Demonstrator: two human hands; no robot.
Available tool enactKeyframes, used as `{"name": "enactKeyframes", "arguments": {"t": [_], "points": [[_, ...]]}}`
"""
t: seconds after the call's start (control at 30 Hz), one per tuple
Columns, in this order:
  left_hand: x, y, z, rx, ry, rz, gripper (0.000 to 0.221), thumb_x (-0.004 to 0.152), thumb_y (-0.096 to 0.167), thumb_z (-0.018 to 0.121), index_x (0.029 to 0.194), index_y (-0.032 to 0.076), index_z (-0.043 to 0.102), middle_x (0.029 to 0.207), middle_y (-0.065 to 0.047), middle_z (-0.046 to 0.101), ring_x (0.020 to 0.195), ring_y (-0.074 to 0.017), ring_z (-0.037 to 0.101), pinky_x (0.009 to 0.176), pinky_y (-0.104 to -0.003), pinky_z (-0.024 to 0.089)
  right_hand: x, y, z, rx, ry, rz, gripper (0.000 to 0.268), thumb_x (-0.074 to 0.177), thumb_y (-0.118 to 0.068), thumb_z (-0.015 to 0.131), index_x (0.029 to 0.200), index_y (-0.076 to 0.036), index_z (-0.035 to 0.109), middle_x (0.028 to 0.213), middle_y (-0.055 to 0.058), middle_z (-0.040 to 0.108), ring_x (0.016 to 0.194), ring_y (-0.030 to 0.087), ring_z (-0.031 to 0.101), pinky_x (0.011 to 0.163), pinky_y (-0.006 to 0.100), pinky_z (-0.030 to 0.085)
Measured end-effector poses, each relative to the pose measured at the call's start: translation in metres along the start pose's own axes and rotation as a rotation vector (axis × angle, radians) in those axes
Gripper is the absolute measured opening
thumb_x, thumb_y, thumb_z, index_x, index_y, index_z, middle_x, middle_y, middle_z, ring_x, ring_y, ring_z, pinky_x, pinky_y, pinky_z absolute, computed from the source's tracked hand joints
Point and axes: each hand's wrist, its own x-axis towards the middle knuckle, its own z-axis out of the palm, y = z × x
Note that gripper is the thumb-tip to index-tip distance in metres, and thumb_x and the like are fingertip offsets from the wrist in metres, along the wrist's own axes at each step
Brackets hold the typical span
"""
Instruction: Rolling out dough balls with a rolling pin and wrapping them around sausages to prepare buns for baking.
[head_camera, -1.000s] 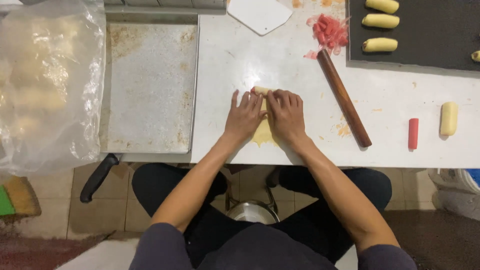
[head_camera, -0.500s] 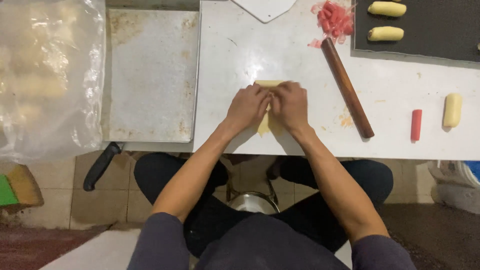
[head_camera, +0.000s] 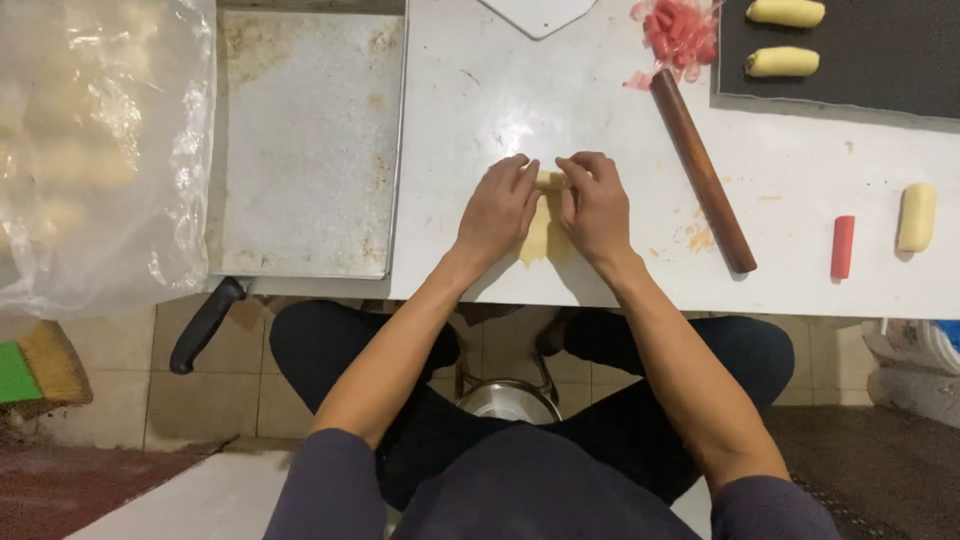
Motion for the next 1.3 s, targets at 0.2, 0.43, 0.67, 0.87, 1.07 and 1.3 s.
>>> {"name": "enactKeyframes", "arguments": {"t": [0.2, 0.43, 0.67, 0.87, 1.07, 1.3], "points": [[-0.023, 0.027, -0.017, 0.121, -0.023, 0.132, 0.041, 0.098, 0.022, 0.045, 0.124, -0.007, 0.055, 0.12, -0.023, 0.055, 0.114, -0.036, 0.053, 0.101, -0.043, 0.042, -0.034, -0.008, 0.011, -0.095, -0.058, -0.15, 0.027, 0.08, -0.014, 0.065, 0.106, -0.012, 0.069, 0.101, 0.008, 0.06, 0.096, 0.028, 0.059, 0.077, 0.036, 0.049], [-0.014, 0.023, -0.024, 0.028, 0.051, 0.036, 0.034, 0.097, 0.023, 0.049, 0.12, -0.001, 0.059, 0.108, -0.016, 0.057, 0.107, -0.0311, 0.057, 0.095, -0.039, 0.046, -0.024, -0.008, -0.001, -0.03, 0.031, -0.074, 0.031, 0.08, -0.002, 0.058, 0.108, -0.012, 0.068, 0.1, 0.007, 0.059, 0.092, 0.026, 0.06, 0.078, 0.033, 0.051], [-0.031, 0.023, -0.019, -0.047, -0.072, 0.013, 0.032, 0.091, 0.028, 0.054, 0.107, 0.003, 0.065, 0.094, -0.01, 0.057, 0.092, -0.0284, 0.059, 0.082, -0.039, 0.049, -0.034, -0.018, -0.01, -0.081, -0.109, -0.139, 0.02, 0.08, -0.012, 0.064, 0.096, -0.019, 0.072, 0.094, 0.001, 0.063, 0.088, 0.022, 0.061, 0.073, 0.034, 0.047], [-0.03, 0.04, -0.031, 0.097, 0.03, 0.114, 0.038, 0.098, 0.022, 0.045, 0.122, -0.005, 0.056, 0.109, -0.02, 0.055, 0.105, -0.0342, 0.056, 0.098, -0.041, 0.044, -0.043, -0.024, -0.008, -0.091, -0.021, -0.154, 0.031, 0.078, -0.006, 0.063, 0.109, -0.01, 0.067, 0.101, 0.008, 0.059, 0.091, 0.028, 0.058, 0.073, 0.037, 0.048], [-0.038, 0.041, -0.04, -0.091, -0.003, -0.002, 0.029, 0.096, 0.024, 0.05, 0.109, 0.001, 0.064, 0.094, -0.009, 0.055, 0.092, -0.025, 0.059, 0.086, -0.036, 0.049, -0.05, -0.028, -0.024, -0.025, -0.025, -0.055, 0.026, 0.081, -0.007, 0.062, 0.102, -0.019, 0.07, 0.098, 0.002, 0.06, 0.085, 0.024, 0.061, 0.073, 0.032, 0.05], [-0.062, 0.053, -0.038, 0.05, 0.044, 0.116, 0.038, 0.099, 0.021, 0.045, 0.124, -0.006, 0.055, 0.113, -0.023, 0.056, 0.108, -0.0354, 0.056, 0.101, -0.042, 0.043, -0.062, -0.043, -0.034, -0.086, -0.071, -0.117, 0.032, 0.081, -0.002, 0.058, 0.108, -0.014, 0.069, 0.101, 0.009, 0.06, 0.092, 0.028, 0.06, 0.076, 0.037, 0.048]]}}
